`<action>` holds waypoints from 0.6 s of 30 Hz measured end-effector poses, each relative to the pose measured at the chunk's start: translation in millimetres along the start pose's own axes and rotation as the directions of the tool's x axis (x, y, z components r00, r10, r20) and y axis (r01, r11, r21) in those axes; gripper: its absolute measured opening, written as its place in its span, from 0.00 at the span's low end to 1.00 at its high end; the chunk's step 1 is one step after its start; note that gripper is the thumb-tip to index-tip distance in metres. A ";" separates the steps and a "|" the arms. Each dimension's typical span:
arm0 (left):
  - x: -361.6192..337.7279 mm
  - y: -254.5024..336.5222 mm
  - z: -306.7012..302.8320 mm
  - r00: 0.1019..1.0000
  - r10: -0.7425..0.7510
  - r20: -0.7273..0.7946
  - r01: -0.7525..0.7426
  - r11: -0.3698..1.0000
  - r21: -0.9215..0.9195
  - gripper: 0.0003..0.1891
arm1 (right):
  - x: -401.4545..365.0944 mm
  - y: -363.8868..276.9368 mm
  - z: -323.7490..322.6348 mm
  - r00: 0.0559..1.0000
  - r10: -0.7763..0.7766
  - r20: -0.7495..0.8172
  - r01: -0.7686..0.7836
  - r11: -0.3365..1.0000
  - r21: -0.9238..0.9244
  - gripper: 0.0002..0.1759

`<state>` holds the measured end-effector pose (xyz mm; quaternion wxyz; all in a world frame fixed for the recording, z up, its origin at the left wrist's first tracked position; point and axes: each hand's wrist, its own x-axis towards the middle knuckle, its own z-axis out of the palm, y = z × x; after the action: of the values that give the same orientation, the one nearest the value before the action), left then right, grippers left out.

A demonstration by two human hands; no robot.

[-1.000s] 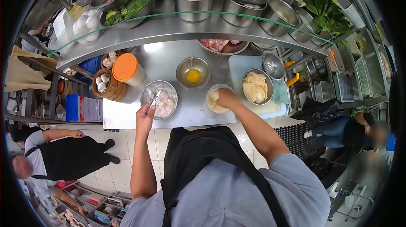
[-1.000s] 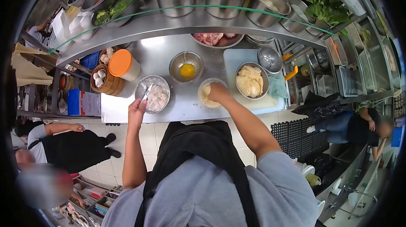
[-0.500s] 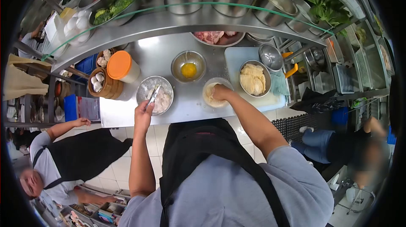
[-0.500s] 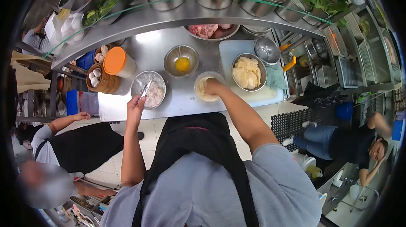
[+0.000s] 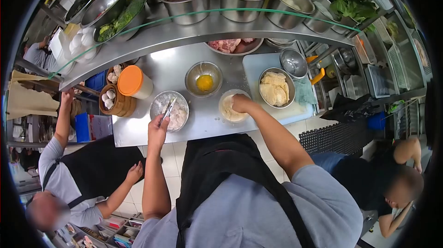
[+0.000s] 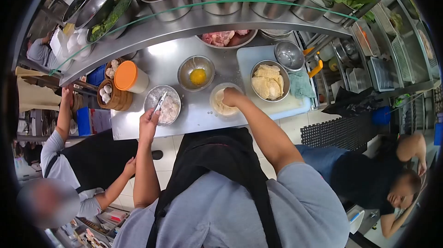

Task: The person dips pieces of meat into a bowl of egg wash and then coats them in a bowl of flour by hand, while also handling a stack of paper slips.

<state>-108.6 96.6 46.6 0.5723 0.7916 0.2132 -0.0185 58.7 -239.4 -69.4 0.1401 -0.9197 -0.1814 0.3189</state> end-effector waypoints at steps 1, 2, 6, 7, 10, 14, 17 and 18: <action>-0.7 -1.7 1.1 1.000 -0.007 -0.002 0.007 1.000 -0.002 0.14 | -5.9 -2.1 3.2 1.000 -0.001 0.007 0.001 1.000 -0.003 0.19; -1.4 -3.0 2.0 0.999 -0.033 0.010 0.033 0.999 -0.015 0.14 | -15.4 -5.5 10.3 1.000 0.028 -0.006 -0.028 1.000 0.013 0.20; -0.3 -2.0 13.8 0.999 0.004 0.045 -0.004 1.000 0.013 0.14 | -5.7 -17.4 -4.0 0.962 0.165 0.220 -0.166 0.986 -0.015 0.21; -0.4 0.0 14.7 0.998 0.052 0.041 -0.055 0.995 0.078 0.14 | -9.2 -17.5 -4.7 0.964 0.164 0.211 -0.164 0.986 -0.016 0.21; -1.4 2.5 15.3 0.996 0.082 0.019 -0.083 0.992 0.093 0.14 | -32.1 -24.0 6.9 1.000 0.012 -0.026 -0.014 0.996 -0.090 0.21; 1.6 -7.6 13.9 0.999 0.018 0.044 -0.021 0.998 0.064 0.14 | -37.3 -31.8 22.8 0.894 -0.013 -0.447 -0.079 0.979 -0.186 0.25; -0.4 -8.6 10.0 0.999 0.032 0.019 -0.033 0.998 0.061 0.14 | -32.6 -28.4 16.6 0.924 0.024 -0.381 -0.083 0.987 -0.139 0.26; 0.0 -9.8 8.2 0.999 0.032 0.017 -0.033 0.998 0.059 0.14 | -30.9 -26.2 7.9 0.949 0.046 -0.312 -0.076 0.993 -0.088 0.26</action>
<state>-110.4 91.6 35.0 0.5504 0.8115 0.1952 -0.0217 24.7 -227.8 -49.1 0.1113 -0.9692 -0.1442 0.1659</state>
